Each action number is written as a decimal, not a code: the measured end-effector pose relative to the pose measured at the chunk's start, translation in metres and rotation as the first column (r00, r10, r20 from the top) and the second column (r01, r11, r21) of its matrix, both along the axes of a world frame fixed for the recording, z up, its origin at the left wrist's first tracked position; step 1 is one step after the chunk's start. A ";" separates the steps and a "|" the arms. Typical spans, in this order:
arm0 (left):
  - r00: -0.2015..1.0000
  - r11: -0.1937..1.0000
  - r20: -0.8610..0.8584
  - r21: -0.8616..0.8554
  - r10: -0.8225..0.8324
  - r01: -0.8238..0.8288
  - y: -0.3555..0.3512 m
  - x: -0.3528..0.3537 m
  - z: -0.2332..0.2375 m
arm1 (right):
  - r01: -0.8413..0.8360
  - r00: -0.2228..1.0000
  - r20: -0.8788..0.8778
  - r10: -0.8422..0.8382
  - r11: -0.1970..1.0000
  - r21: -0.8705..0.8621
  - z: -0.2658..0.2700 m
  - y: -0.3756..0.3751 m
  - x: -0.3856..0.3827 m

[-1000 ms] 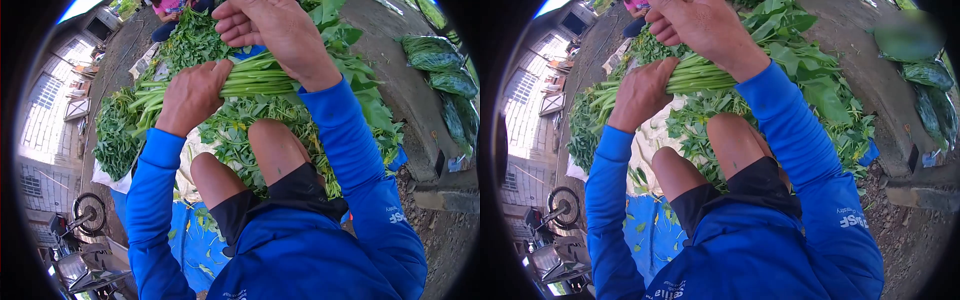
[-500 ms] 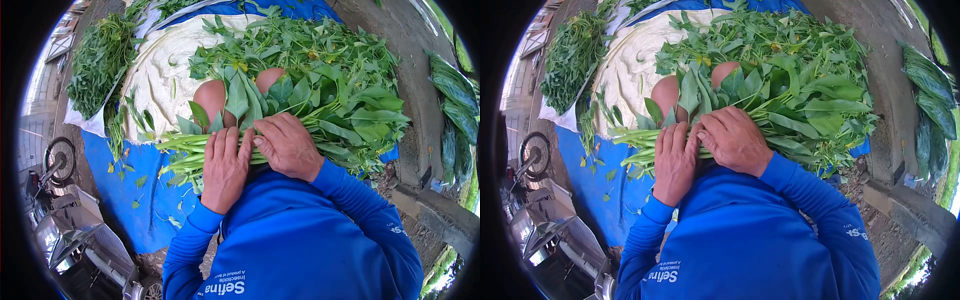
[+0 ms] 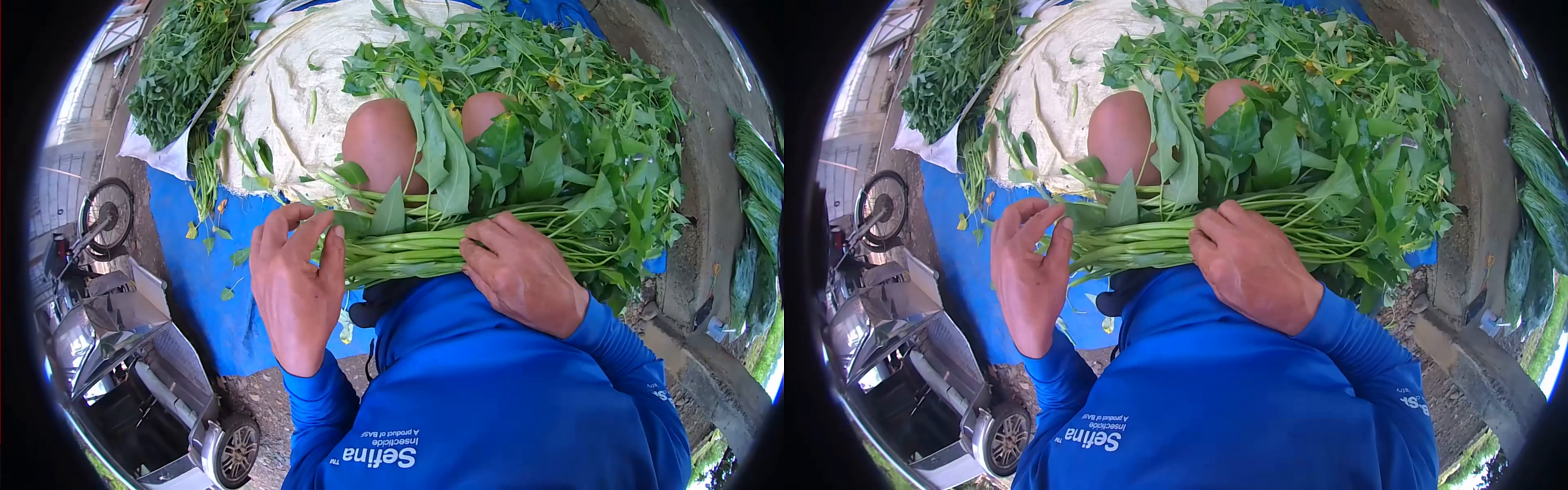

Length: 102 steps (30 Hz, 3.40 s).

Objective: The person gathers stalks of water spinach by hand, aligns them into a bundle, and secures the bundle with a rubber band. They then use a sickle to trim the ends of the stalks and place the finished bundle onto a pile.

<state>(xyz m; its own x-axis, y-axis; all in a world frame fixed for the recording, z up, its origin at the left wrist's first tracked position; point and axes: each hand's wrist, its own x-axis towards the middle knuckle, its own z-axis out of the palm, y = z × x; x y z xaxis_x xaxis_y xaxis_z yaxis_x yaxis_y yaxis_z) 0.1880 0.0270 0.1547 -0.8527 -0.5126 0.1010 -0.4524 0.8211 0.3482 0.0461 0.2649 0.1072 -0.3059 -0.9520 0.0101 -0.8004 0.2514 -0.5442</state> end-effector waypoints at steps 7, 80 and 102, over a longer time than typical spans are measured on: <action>0.983 0.984 0.182 -0.177 0.018 0.014 0.009 -0.005 -0.012 | 0.059 0.998 0.020 -0.057 0.995 -0.087 0.008 0.000 0.007; 0.625 0.137 0.129 0.990 -0.770 -0.035 0.028 -0.129 -0.088 | 0.424 0.905 0.115 -0.409 0.871 -0.247 0.014 0.032 -0.147; 0.706 0.213 0.204 0.974 -0.678 -0.077 0.012 -0.121 -0.133 | 0.580 0.570 -0.418 -0.707 0.707 -0.405 -0.026 0.085 -0.215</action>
